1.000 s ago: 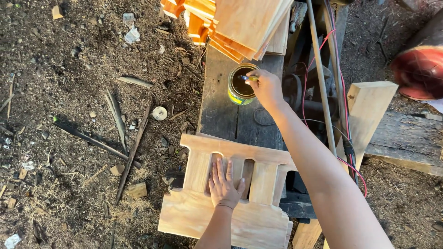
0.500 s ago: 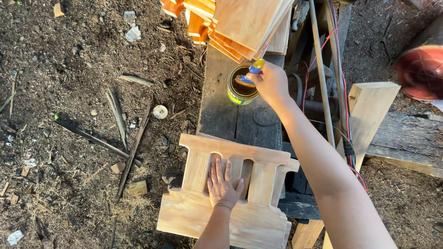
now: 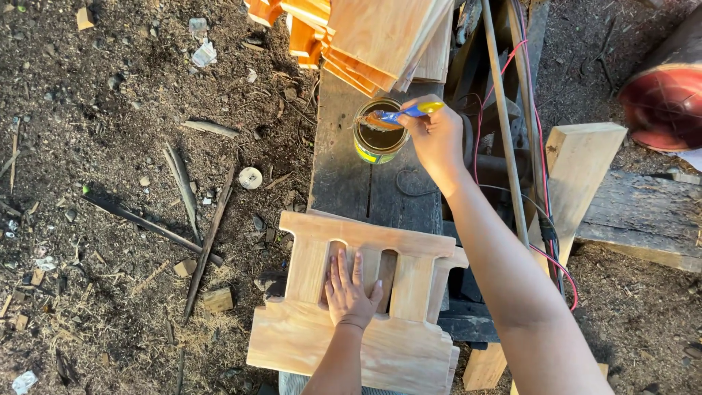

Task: Applying wood stain or varnish to wooden furniture components using a brush.

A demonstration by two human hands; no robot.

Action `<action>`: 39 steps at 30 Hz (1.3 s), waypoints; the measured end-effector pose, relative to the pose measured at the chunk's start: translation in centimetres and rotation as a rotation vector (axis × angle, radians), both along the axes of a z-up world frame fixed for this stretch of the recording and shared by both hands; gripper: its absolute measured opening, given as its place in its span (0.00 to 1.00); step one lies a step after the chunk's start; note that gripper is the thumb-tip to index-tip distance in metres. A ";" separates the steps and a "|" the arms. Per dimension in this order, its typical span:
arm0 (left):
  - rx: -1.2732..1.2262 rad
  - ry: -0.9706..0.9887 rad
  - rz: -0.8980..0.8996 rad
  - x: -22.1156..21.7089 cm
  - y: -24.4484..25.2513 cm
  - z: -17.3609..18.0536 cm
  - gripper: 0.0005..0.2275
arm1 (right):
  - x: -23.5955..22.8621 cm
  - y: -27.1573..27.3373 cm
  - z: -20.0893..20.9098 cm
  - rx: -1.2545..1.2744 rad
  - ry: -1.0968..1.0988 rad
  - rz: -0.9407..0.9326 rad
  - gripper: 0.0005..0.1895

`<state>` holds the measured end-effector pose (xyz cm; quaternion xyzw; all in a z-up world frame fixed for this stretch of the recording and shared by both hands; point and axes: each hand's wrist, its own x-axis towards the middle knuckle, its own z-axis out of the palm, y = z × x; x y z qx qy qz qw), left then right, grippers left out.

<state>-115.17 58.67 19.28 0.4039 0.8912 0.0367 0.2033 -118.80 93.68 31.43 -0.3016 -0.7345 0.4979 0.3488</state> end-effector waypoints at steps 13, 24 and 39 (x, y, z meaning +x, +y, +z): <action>-0.059 0.011 -0.027 -0.4 0.6 0.5 0.42 | 1.6 -1.6 -6.3 -0.641 0.480 -0.343 0.14; -0.005 -0.004 -0.023 -0.3 -0.1 0.1 0.43 | 1.4 -3.3 -8.2 -0.763 0.628 -0.459 0.17; 0.152 0.006 -0.075 -0.1 -0.7 -1.0 0.39 | 2.0 -4.3 -10.9 -1.124 0.856 -0.667 0.15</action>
